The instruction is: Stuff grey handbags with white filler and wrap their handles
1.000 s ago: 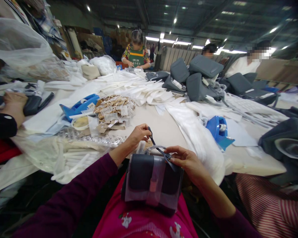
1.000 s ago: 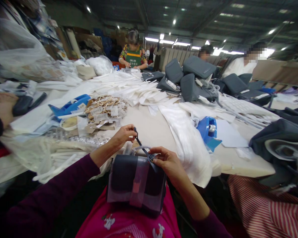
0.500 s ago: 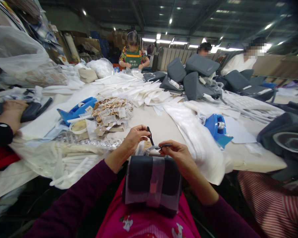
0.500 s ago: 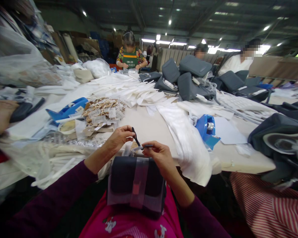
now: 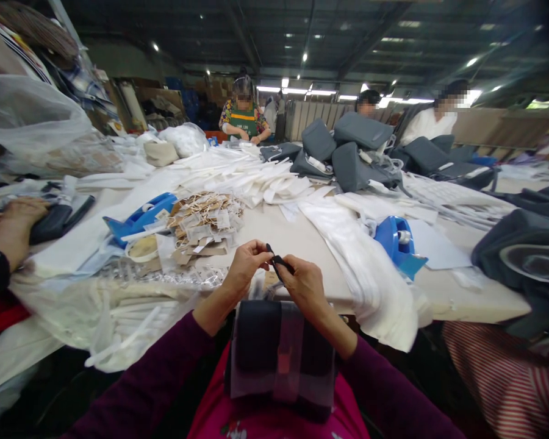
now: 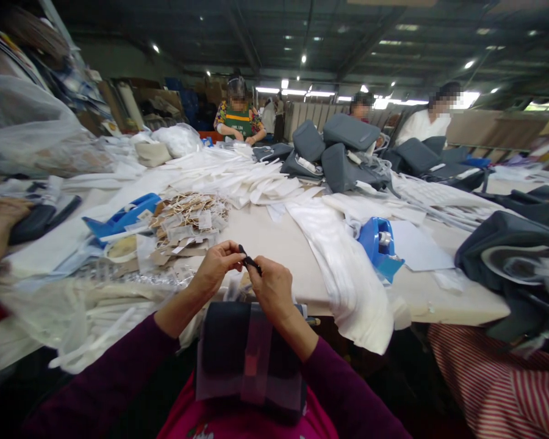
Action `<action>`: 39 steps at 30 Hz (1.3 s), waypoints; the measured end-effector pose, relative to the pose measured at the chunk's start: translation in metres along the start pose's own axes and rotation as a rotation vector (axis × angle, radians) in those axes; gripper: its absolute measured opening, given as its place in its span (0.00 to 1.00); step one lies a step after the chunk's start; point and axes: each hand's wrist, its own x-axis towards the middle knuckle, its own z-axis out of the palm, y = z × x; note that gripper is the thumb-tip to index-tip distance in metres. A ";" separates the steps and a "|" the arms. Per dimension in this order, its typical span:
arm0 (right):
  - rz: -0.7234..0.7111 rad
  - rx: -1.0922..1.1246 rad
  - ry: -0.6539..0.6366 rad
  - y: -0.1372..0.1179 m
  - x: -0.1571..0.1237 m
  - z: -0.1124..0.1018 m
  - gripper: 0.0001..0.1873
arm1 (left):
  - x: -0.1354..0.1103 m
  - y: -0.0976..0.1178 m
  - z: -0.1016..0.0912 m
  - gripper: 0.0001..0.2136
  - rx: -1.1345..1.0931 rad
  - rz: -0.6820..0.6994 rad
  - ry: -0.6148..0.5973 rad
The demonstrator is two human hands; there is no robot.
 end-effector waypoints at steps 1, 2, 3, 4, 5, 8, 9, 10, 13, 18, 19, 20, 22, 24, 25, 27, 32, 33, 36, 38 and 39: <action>-0.002 -0.032 -0.009 0.000 0.001 0.000 0.16 | 0.000 0.000 0.000 0.07 0.011 0.002 -0.002; -0.004 -0.060 -0.021 0.000 0.003 0.000 0.16 | 0.001 0.000 -0.001 0.07 0.023 0.003 -0.004; -0.005 -0.087 -0.035 0.000 0.005 0.000 0.16 | 0.001 -0.001 -0.001 0.07 0.036 0.003 -0.009; -0.003 -0.115 -0.053 0.001 0.007 -0.001 0.16 | 0.002 -0.001 -0.001 0.07 0.050 0.002 -0.014; 0.000 -0.146 -0.076 0.000 0.010 -0.001 0.16 | 0.002 -0.002 -0.002 0.07 0.065 -0.003 -0.023; 0.007 -0.246 -0.161 -0.002 0.017 -0.001 0.13 | 0.002 -0.003 -0.004 0.07 0.124 -0.029 -0.050; 0.009 -0.278 -0.187 -0.003 0.019 -0.002 0.12 | 0.002 -0.003 -0.005 0.08 0.141 -0.039 -0.059; 0.012 -0.308 -0.211 -0.005 0.021 -0.002 0.11 | 0.002 -0.003 -0.006 0.08 0.154 -0.049 -0.067; 0.007 -0.385 -0.266 -0.010 0.025 -0.002 0.12 | 0.000 -0.003 -0.009 0.09 0.183 -0.077 -0.080; -0.003 -0.441 -0.314 -0.015 0.028 0.000 0.13 | -0.001 -0.005 -0.010 0.08 0.255 -0.079 -0.074; 0.007 -0.445 -0.319 -0.015 0.030 0.000 0.13 | -0.002 -0.005 -0.010 0.07 0.285 -0.048 -0.066; 0.016 -0.447 -0.322 -0.016 0.031 0.001 0.13 | -0.004 -0.005 -0.008 0.06 0.331 0.005 -0.055; 0.023 -0.449 -0.322 -0.017 0.035 0.002 0.13 | -0.008 -0.004 -0.005 0.03 0.472 0.172 -0.025; 0.020 -0.443 -0.317 -0.017 0.038 0.002 0.13 | -0.012 -0.002 -0.003 0.03 0.627 0.357 -0.005; 0.023 -0.432 -0.315 -0.017 0.039 0.003 0.13 | -0.013 -0.002 -0.003 0.04 0.678 0.418 -0.013; 0.041 -0.385 -0.310 -0.013 0.040 0.004 0.11 | -0.012 -0.004 -0.005 0.06 0.676 0.427 -0.069; 0.083 -0.078 -0.287 0.003 0.039 0.007 0.09 | 0.005 -0.016 -0.022 0.04 0.340 0.180 -0.230; 0.085 0.021 -0.286 0.007 0.039 0.008 0.10 | 0.009 -0.017 -0.024 0.05 0.305 0.161 -0.251; 0.066 0.380 -0.335 0.017 0.043 0.007 0.11 | 0.014 -0.018 -0.027 0.09 0.239 0.110 -0.286; 0.054 0.597 -0.414 0.021 0.046 0.006 0.09 | 0.016 -0.017 -0.026 0.11 0.192 0.074 -0.282; 0.058 0.672 -0.446 0.022 0.048 0.006 0.08 | 0.016 -0.016 -0.025 0.12 0.173 0.063 -0.278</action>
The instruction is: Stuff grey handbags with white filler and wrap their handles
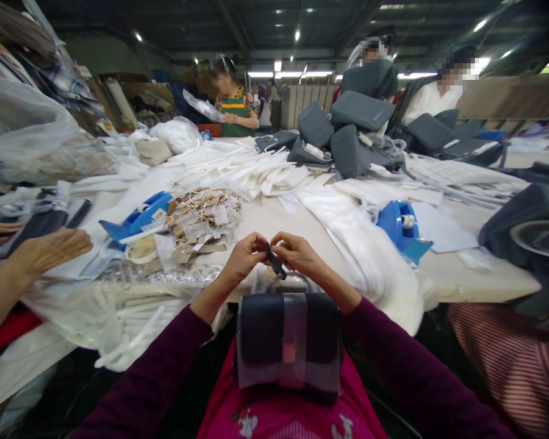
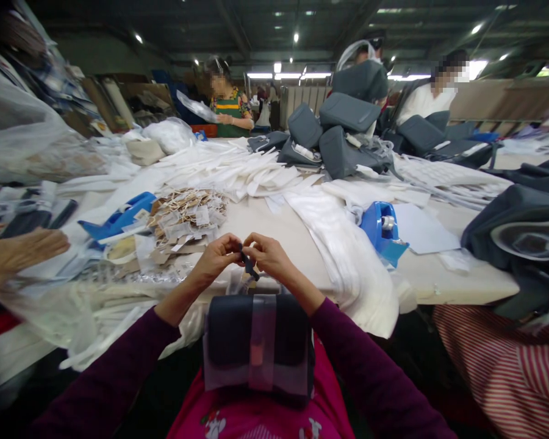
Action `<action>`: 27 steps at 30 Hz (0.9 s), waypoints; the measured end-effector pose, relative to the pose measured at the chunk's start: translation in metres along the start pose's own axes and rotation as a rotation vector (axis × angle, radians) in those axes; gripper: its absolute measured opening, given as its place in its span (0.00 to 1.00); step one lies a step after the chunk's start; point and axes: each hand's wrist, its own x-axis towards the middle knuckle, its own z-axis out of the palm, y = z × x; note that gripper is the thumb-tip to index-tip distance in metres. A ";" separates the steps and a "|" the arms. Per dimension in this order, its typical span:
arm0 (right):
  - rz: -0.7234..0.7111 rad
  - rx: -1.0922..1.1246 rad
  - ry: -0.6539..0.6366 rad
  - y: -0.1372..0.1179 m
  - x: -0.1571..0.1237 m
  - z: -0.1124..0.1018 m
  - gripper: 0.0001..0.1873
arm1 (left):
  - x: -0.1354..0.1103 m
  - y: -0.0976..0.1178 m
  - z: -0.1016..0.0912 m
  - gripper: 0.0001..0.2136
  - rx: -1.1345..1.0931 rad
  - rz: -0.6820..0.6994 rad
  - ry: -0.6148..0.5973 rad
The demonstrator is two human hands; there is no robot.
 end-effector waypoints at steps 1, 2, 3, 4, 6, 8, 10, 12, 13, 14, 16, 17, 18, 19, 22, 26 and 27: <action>0.002 0.052 -0.019 0.001 0.002 -0.001 0.08 | 0.001 0.001 0.000 0.12 -0.012 -0.004 0.001; 0.007 0.087 -0.024 0.002 0.003 -0.001 0.08 | 0.001 0.001 0.001 0.13 -0.017 -0.003 0.001; 0.013 0.110 -0.018 0.004 0.005 -0.001 0.09 | 0.001 0.001 0.001 0.13 -0.017 0.002 0.005; 0.018 0.124 -0.008 0.006 0.007 0.000 0.09 | 0.001 0.001 0.000 0.14 -0.010 0.009 0.013; 0.014 0.121 0.014 0.012 0.011 0.002 0.08 | 0.001 0.000 -0.001 0.14 0.021 0.035 0.040; -0.009 0.077 0.029 0.017 0.015 0.005 0.07 | 0.001 -0.001 -0.002 0.14 0.052 0.075 0.071; -0.040 0.023 0.027 0.022 0.017 0.008 0.05 | 0.000 -0.003 -0.003 0.14 0.061 0.110 0.101; -0.061 -0.014 0.035 0.026 0.019 0.011 0.03 | -0.001 -0.004 -0.004 0.13 0.059 0.132 0.127; -0.071 -0.017 0.051 0.028 0.019 0.012 0.03 | -0.001 -0.005 -0.005 0.13 0.062 0.139 0.137; -0.079 -0.008 0.071 0.029 0.019 0.013 0.04 | -0.002 -0.005 -0.005 0.13 0.068 0.145 0.144; -0.082 0.021 0.092 0.030 0.019 0.015 0.06 | -0.002 -0.006 -0.005 0.12 0.080 0.155 0.158; -0.080 0.028 0.086 0.030 0.019 0.016 0.06 | -0.002 -0.006 -0.004 0.12 0.082 0.157 0.165; -0.075 0.022 0.070 0.028 0.019 0.016 0.07 | -0.003 -0.006 -0.004 0.12 0.081 0.156 0.172; -0.071 0.002 0.052 0.027 0.019 0.015 0.07 | -0.003 -0.007 -0.003 0.12 0.082 0.153 0.181; -0.066 -0.085 0.034 0.023 0.019 0.012 0.08 | -0.003 -0.009 -0.002 0.12 0.109 0.142 0.224; -0.098 -0.124 0.027 0.024 0.018 0.007 0.05 | 0.000 -0.012 0.000 0.11 0.172 0.126 0.273; -0.117 -0.114 0.019 0.026 0.018 0.007 0.05 | 0.001 -0.011 0.000 0.11 0.201 0.120 0.274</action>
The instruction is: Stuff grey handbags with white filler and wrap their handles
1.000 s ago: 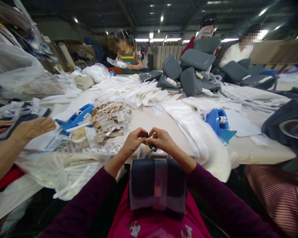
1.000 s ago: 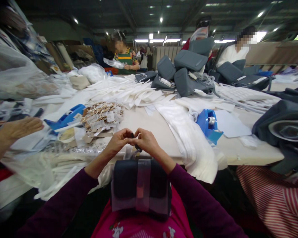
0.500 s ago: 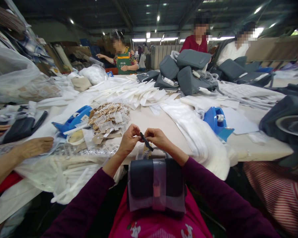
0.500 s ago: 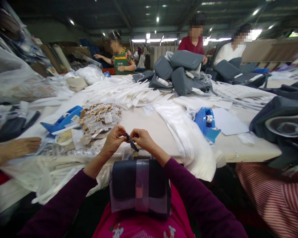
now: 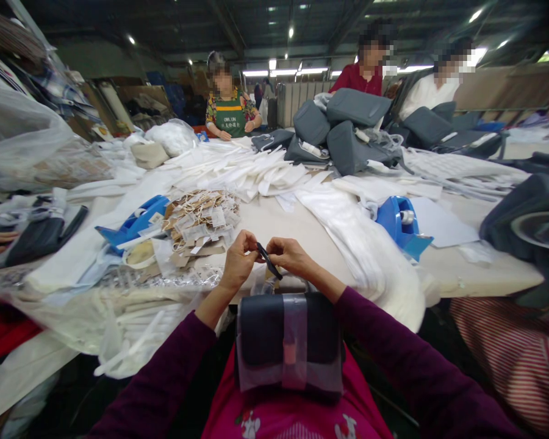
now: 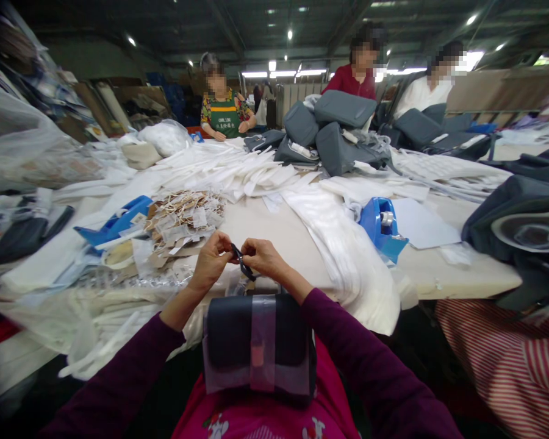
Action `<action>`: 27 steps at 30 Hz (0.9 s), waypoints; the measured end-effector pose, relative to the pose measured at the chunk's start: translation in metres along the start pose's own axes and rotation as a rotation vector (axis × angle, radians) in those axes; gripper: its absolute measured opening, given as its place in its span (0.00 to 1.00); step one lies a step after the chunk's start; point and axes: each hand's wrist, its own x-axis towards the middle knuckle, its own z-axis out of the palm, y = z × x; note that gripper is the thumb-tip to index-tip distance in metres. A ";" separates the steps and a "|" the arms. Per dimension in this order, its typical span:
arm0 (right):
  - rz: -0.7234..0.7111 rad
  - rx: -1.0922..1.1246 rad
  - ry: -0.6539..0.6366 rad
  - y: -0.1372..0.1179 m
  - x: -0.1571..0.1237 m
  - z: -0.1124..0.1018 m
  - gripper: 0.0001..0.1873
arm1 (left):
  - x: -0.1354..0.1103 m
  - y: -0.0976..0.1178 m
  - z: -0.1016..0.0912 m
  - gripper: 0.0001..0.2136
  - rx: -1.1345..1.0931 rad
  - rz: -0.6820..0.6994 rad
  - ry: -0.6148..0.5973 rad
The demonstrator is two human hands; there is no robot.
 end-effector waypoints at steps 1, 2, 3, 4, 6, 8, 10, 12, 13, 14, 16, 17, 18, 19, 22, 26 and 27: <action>-0.019 0.016 -0.010 0.002 0.000 0.000 0.05 | 0.001 0.001 0.000 0.10 0.032 -0.002 -0.003; -0.036 0.039 -0.021 0.003 -0.001 0.000 0.04 | 0.003 0.002 0.001 0.10 0.061 -0.006 -0.012; -0.048 0.068 -0.032 0.004 -0.001 0.000 0.04 | 0.005 0.004 0.001 0.11 0.081 -0.017 -0.028; -0.055 0.103 -0.043 0.006 -0.001 0.000 0.04 | 0.007 0.006 0.001 0.11 0.093 -0.036 -0.047; -0.051 0.166 -0.059 0.007 0.000 0.001 0.04 | 0.010 0.011 0.002 0.12 0.119 -0.078 -0.084; -0.049 0.177 -0.061 0.008 0.001 0.002 0.04 | 0.012 0.015 0.004 0.11 0.199 -0.078 -0.082; -0.065 0.137 -0.056 0.010 0.002 0.001 0.04 | 0.013 0.017 0.006 0.10 0.314 -0.027 -0.040; -0.087 0.096 -0.035 0.014 0.002 0.000 0.03 | 0.012 0.016 0.009 0.10 0.388 0.010 0.010; -0.088 0.083 -0.019 0.016 0.002 -0.001 0.03 | 0.012 0.015 0.011 0.10 0.395 0.007 0.027; -0.074 0.072 0.003 0.018 0.001 -0.002 0.03 | 0.011 0.014 0.013 0.10 0.382 -0.009 0.037; -0.001 0.054 0.062 0.022 -0.001 -0.002 0.04 | 0.009 0.013 0.015 0.10 0.320 -0.050 0.033; 0.050 0.047 0.096 0.023 -0.002 -0.002 0.05 | 0.008 0.013 0.015 0.10 0.283 -0.067 0.022; 0.097 0.037 0.132 0.023 -0.002 -0.001 0.06 | 0.007 0.014 0.015 0.10 0.249 -0.080 0.010; 0.134 0.022 0.171 0.022 -0.003 0.000 0.06 | 0.006 0.015 0.014 0.09 0.224 -0.090 -0.003; 0.164 -0.075 0.289 0.017 -0.006 0.005 0.04 | 0.006 0.019 0.010 0.09 0.215 -0.135 -0.064; 0.122 -0.175 0.378 0.008 -0.009 0.010 0.03 | 0.013 0.018 0.004 0.10 0.381 -0.148 -0.152; 0.097 -0.181 0.371 0.007 -0.009 0.010 0.04 | 0.016 0.017 0.004 0.11 0.455 -0.120 -0.153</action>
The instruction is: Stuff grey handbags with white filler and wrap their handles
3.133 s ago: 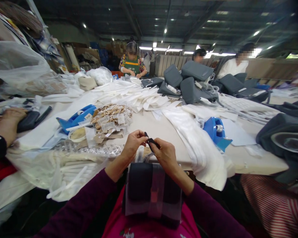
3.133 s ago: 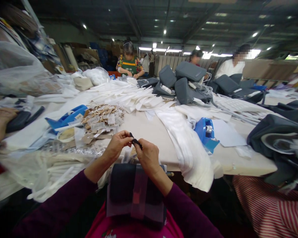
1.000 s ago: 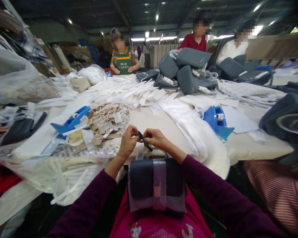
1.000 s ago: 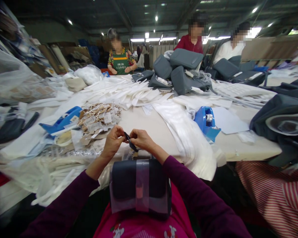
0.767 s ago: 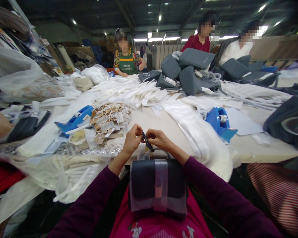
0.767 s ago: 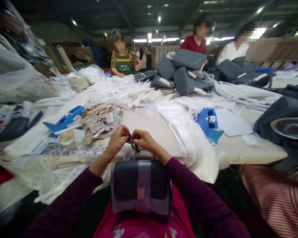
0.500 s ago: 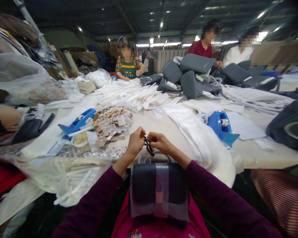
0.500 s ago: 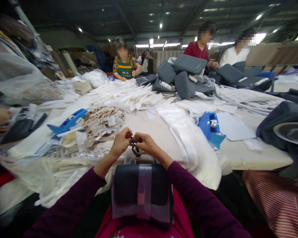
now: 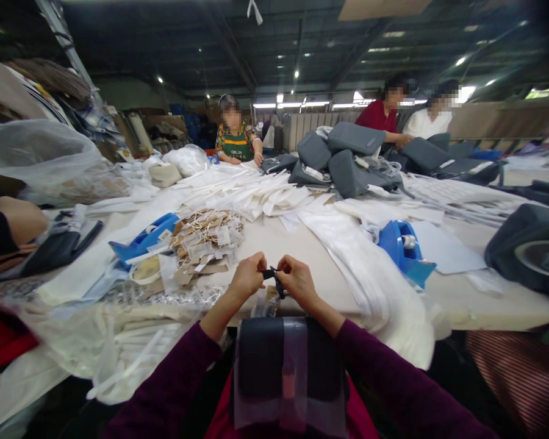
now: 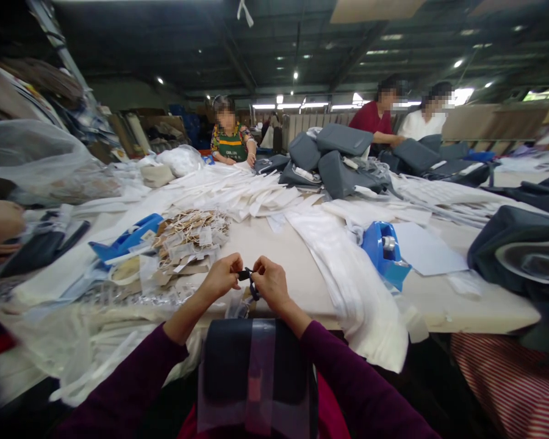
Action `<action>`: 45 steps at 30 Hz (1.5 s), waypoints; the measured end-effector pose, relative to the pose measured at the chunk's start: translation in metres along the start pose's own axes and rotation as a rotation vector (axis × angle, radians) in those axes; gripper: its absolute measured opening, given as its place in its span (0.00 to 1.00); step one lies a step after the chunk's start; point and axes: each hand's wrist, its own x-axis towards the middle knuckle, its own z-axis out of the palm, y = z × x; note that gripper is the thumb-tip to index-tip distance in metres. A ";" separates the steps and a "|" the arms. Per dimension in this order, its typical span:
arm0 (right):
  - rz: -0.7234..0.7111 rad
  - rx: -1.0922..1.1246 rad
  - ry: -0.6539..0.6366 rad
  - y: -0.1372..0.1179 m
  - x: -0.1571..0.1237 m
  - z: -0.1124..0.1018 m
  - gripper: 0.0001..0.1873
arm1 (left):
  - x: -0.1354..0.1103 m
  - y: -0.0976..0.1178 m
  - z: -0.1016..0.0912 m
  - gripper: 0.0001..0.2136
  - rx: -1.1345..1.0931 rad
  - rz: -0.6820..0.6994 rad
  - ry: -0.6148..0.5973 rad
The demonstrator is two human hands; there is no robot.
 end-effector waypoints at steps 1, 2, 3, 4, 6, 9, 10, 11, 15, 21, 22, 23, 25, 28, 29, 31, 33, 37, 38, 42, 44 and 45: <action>-0.032 -0.001 -0.019 0.000 -0.001 0.000 0.04 | 0.003 -0.001 0.000 0.12 0.071 0.025 0.018; -0.071 -0.004 -0.045 -0.001 -0.001 0.000 0.05 | 0.007 -0.001 0.001 0.13 0.129 0.048 0.037; -0.113 -0.016 -0.074 -0.001 -0.002 -0.001 0.06 | 0.010 0.000 0.002 0.14 0.172 0.066 0.056; -0.157 -0.038 -0.101 -0.001 -0.003 -0.003 0.07 | 0.014 0.000 0.002 0.14 0.198 0.077 0.076; -0.248 -0.104 -0.153 -0.001 -0.006 -0.007 0.08 | 0.020 0.002 0.003 0.14 0.221 0.089 0.118; -0.352 -0.187 -0.301 -0.001 -0.013 -0.019 0.11 | 0.027 0.006 -0.002 0.15 0.250 0.122 0.171; -0.362 -0.187 -0.356 -0.001 -0.014 -0.024 0.11 | 0.028 0.008 -0.005 0.15 0.254 0.145 0.181; -0.348 -0.164 -0.391 -0.001 -0.015 -0.029 0.12 | 0.028 0.011 -0.008 0.15 0.262 0.180 0.191; -0.121 0.022 -0.333 -0.008 -0.011 -0.043 0.12 | 0.021 0.032 -0.022 0.15 0.337 0.420 0.237; -0.070 0.070 -0.256 -0.019 -0.009 -0.032 0.07 | -0.002 0.054 -0.017 0.12 0.093 0.489 0.306; -0.041 0.124 -0.204 -0.019 -0.011 -0.030 0.07 | -0.007 0.051 -0.013 0.12 -0.001 0.391 0.333; -0.002 0.188 -0.157 -0.018 -0.013 -0.028 0.07 | -0.012 0.046 -0.009 0.13 -0.085 0.281 0.308; 0.065 0.314 -0.095 -0.016 -0.019 -0.027 0.08 | -0.022 0.034 0.000 0.12 -0.204 0.118 0.064; 0.099 0.440 -0.055 -0.017 -0.027 -0.029 0.10 | -0.037 0.023 0.011 0.12 -0.267 0.111 -0.321; 0.101 0.469 -0.042 -0.018 -0.029 -0.030 0.09 | -0.040 0.022 0.014 0.13 -0.262 0.134 -0.353; 0.101 0.507 -0.011 -0.022 -0.032 -0.033 0.08 | -0.046 0.022 0.018 0.16 -0.224 0.152 -0.351; 0.106 0.512 0.032 -0.026 -0.034 -0.035 0.08 | -0.048 0.022 0.021 0.19 -0.196 0.141 -0.387; 0.121 0.487 0.117 -0.032 -0.036 -0.039 0.10 | -0.049 0.019 0.028 0.20 -0.222 0.141 -0.483; 0.108 0.482 0.137 -0.033 -0.037 -0.039 0.10 | -0.049 0.017 0.031 0.19 -0.215 0.143 -0.487; -0.100 0.345 0.166 -0.038 -0.055 -0.044 0.06 | -0.048 0.013 0.036 0.15 -0.066 0.177 -0.444; -0.235 0.227 0.135 -0.038 -0.071 -0.047 0.07 | -0.048 0.013 0.034 0.13 -0.015 0.235 -0.443; -0.299 0.167 0.113 -0.037 -0.081 -0.049 0.08 | -0.048 0.013 0.032 0.12 -0.011 0.274 -0.462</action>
